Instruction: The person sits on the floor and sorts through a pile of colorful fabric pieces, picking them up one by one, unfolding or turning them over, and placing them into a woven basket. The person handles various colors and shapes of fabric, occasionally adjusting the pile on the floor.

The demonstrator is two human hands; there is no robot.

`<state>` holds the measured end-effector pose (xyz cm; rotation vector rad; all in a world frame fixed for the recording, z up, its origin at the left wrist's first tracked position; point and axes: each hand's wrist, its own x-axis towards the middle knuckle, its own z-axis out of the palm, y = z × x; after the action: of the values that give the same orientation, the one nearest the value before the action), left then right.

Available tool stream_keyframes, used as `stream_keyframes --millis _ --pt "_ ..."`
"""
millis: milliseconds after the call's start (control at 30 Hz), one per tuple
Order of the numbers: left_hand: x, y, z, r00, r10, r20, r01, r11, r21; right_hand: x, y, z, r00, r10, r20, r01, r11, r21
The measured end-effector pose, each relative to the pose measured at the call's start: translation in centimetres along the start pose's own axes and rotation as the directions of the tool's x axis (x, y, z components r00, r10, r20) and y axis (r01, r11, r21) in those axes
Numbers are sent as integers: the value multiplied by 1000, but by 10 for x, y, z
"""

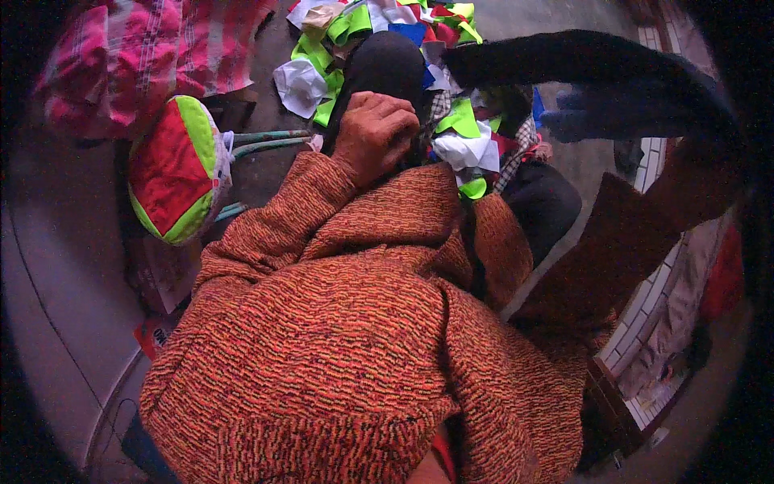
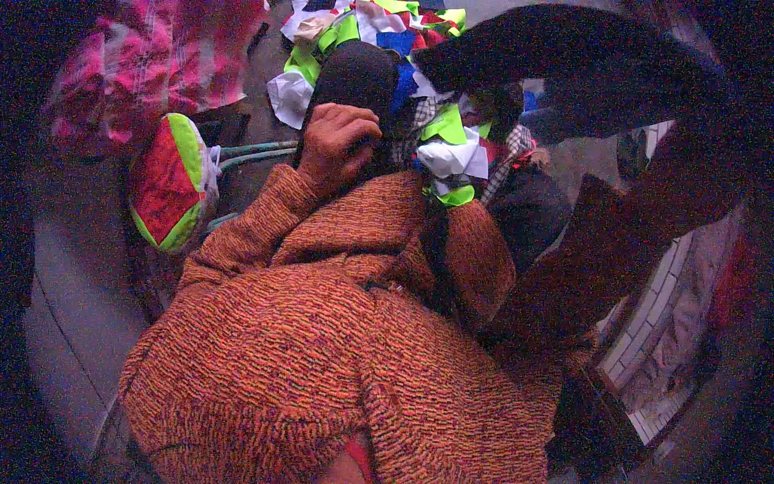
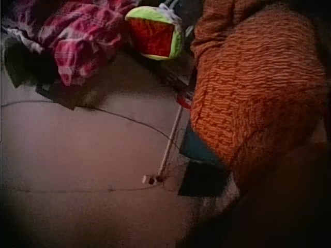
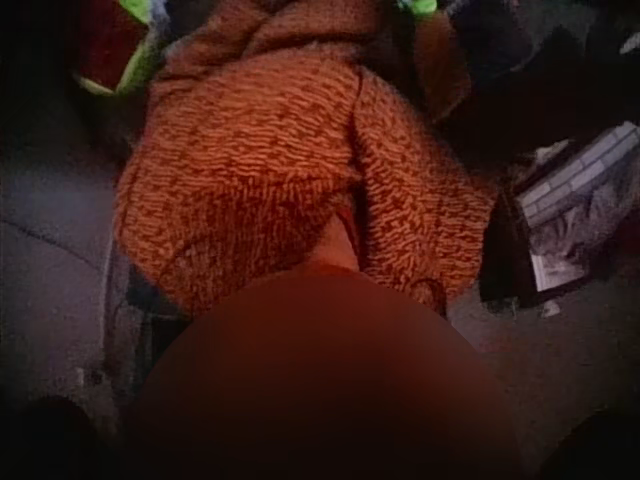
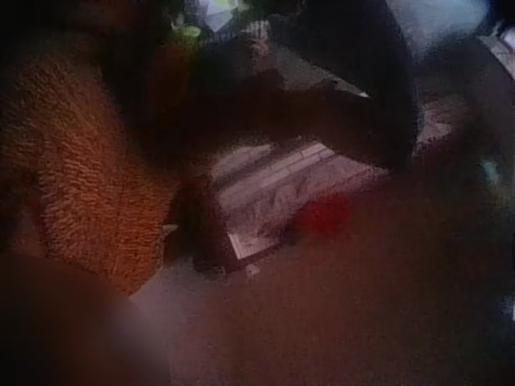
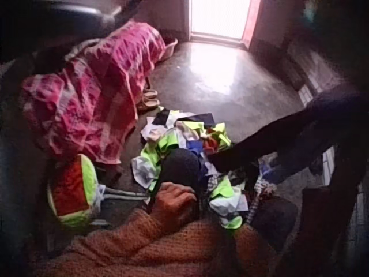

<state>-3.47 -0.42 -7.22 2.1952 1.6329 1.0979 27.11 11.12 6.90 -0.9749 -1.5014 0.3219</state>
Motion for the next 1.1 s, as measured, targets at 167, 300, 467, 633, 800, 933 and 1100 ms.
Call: stream_keyframes --millis 167,300,467,633,800,933,1100 --pt "0 0 0 1000 -16 9 16 999 39 8 0 5 998 -59 -12 59 998 -1" --pt "-1 -2 -1 1000 -27 0 27 998 49 11 6 22 990 -142 -1 142 990 14" --pt "-1 -7 -2 1000 -25 -6 26 997 69 -29 66 57 965 -210 159 216 976 -24" --pt "-1 -8 -12 998 -69 3 69 995 71 -189 154 72 261 557 788 271 741 -614" --pt "-4 -11 -25 991 -116 -72 115 993 -18 -176 81 39 369 448 814 140 839 -526" --pt "4 -4 -31 985 -147 -90 139 986 -92 -108 37 -7 574 381 725 303 723 -621" --pt "3 -18 -31 960 -229 -164 173 939 -297 -139 10 -80 641 535 551 306 480 -822"
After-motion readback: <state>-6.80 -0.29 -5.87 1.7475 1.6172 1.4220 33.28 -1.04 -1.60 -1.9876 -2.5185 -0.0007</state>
